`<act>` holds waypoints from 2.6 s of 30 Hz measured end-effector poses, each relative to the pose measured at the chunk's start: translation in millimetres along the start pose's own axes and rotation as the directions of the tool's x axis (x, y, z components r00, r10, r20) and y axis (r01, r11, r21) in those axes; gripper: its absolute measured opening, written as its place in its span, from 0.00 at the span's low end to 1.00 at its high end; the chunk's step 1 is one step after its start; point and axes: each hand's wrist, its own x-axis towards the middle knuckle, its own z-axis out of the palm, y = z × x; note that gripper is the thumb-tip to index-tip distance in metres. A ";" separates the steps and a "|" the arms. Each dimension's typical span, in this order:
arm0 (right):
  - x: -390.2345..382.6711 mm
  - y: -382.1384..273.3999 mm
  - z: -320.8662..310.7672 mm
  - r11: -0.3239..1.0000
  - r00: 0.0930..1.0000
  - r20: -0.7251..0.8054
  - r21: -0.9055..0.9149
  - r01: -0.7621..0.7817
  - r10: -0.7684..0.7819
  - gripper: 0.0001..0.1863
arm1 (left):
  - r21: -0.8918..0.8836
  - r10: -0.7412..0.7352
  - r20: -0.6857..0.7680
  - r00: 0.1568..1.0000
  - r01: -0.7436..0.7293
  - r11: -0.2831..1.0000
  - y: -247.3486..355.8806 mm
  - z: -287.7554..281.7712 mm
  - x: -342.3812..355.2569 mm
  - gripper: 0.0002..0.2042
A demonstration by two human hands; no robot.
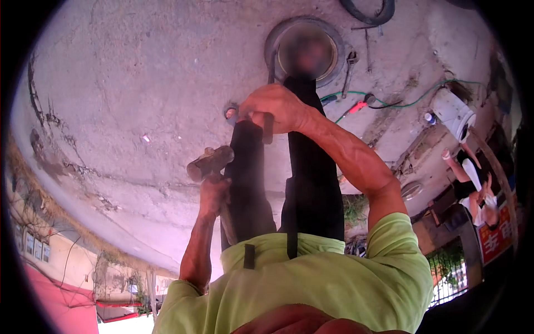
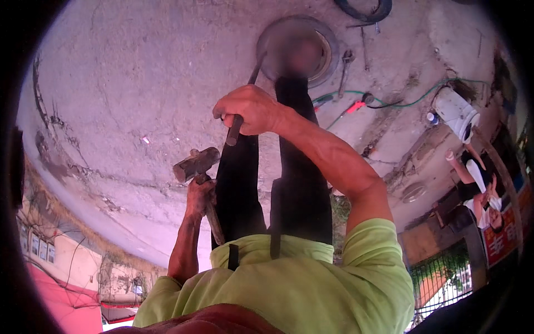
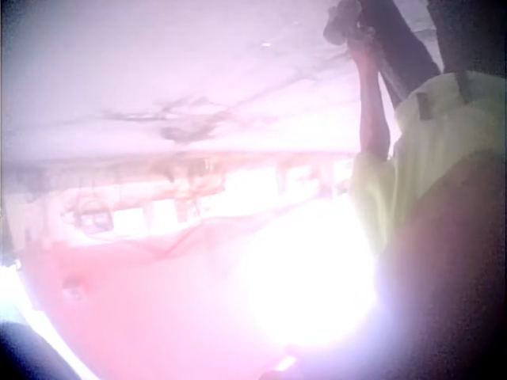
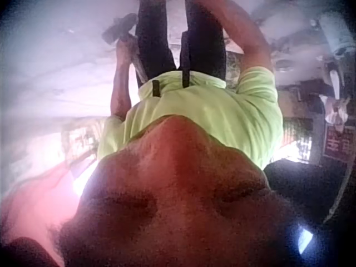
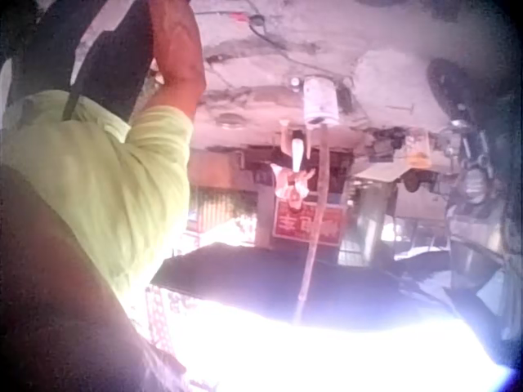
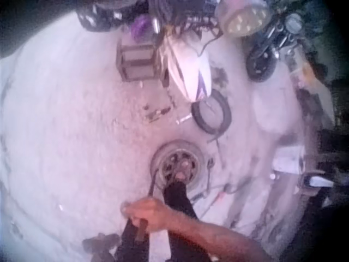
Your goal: The person separates a tire and inner tube from a wheel rim using a hammer and a tire iron, then uses a long metal rod to pry the rim apart.
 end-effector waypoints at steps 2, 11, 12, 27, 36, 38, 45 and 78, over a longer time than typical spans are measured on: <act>-2.8 4.9 0.2 1.000 1.000 0.012 0.010 -0.015 0.015 0.10 | -0.039 -0.018 -0.011 1.000 0.017 0.999 -2.5 1.8 1.0 0.09; -11.7 15.6 -3.4 0.999 0.998 0.049 -0.009 -0.043 0.044 0.08 | 0.038 0.002 -0.017 1.000 -0.002 0.999 -3.8 -4.0 9.8 0.08; -12.9 17.1 -4.1 0.999 0.999 0.039 -0.006 -0.033 0.033 0.08 | 0.039 0.004 -0.018 1.000 -0.003 0.999 -2.3 -2.6 10.3 0.08; -19.6 19.9 -9.2 1.000 1.000 0.016 0.012 0.007 -0.007 0.11 | 0.117 0.004 -0.033 0.999 0.000 0.993 6.4 8.4 14.9 0.09; -28.0 21.9 -13.7 1.000 1.000 -0.018 -0.004 -0.015 0.015 0.12 | 0.169 0.003 -0.043 0.999 0.004 0.986 13.6 13.9 16.4 0.09; -27.9 16.7 -14.8 1.000 1.000 -0.026 -0.009 0.001 -0.001 0.12 | 0.155 0.013 -0.040 0.999 -0.007 0.988 11.2 14.2 17.2 0.09; -28.5 22.1 -6.8 0.998 0.997 -0.058 0.020 0.058 -0.057 0.14 | 0.116 -0.017 -0.034 0.999 0.021 0.993 10.3 17.8 18.7 0.08; -12.8 24.4 -37.0 0.991 0.974 -0.183 0.038 -0.128 0.133 0.09 | 0.440 0.311 0.037 0.950 -0.295 0.848 153.6 80.5 -117.0 0.10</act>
